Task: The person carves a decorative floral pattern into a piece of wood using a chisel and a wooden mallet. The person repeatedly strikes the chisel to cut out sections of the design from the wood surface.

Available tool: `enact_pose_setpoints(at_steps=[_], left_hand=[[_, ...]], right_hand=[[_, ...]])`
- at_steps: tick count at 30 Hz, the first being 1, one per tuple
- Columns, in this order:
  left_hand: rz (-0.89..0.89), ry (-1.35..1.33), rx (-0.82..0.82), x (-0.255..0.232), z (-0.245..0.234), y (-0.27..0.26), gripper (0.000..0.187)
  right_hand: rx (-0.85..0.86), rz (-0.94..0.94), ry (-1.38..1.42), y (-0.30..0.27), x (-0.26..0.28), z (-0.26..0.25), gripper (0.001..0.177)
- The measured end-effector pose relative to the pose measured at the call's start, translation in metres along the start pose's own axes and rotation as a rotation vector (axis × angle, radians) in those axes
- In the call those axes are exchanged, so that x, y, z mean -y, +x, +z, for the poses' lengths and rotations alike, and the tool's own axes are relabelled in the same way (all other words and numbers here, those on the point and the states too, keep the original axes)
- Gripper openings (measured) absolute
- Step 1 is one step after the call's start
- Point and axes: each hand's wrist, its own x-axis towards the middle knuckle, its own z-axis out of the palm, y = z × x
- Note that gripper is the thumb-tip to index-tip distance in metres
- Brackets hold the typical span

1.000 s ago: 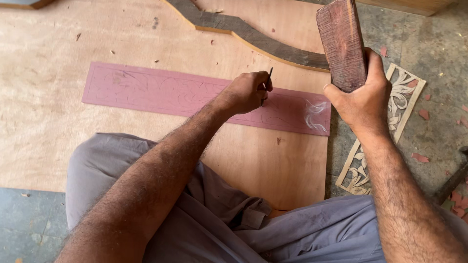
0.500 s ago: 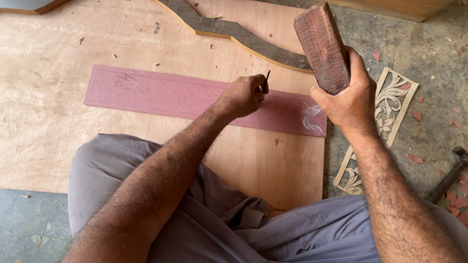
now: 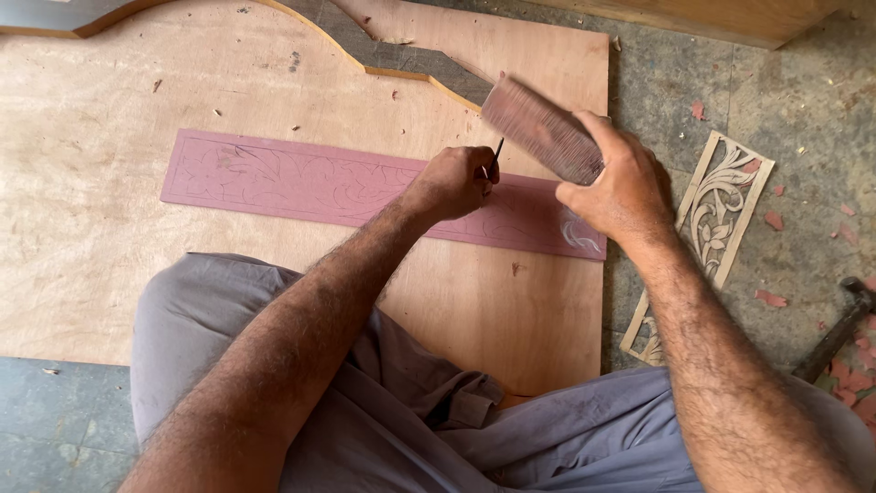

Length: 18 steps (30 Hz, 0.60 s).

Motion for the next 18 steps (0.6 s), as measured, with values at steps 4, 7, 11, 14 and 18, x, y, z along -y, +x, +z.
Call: enact_pose_setpoints(at_steps=[4, 7, 11, 14, 18], left_hand=[[-0.128, -0.097, 0.097, 0.0, -0.008, 0.007, 0.01], [-0.071, -0.021, 0.117, -0.005, -0.014, 0.008, 0.009], [-0.064, -0.026, 0.119, -0.005, -0.017, 0.006, 0.01], [-0.051, -0.021, 0.127, -0.007, -0.019, 0.01, 0.012], [-0.083, -0.079, 0.186, -0.006, -0.02, 0.01, 0.01]], right_hand=[[-0.047, 0.06, 0.104, 0.003, -0.011, 0.007, 0.069], [-0.049, -0.083, -0.105, 0.004, -0.014, 0.005, 0.086], [-0.065, 0.099, 0.145, 0.005, -0.004, 0.004, 0.077], [0.141, 0.197, -0.09, 0.008, 0.001, -0.007, 0.086], [0.04, 0.261, 0.123, 0.009, 0.0, -0.006, 0.085]])
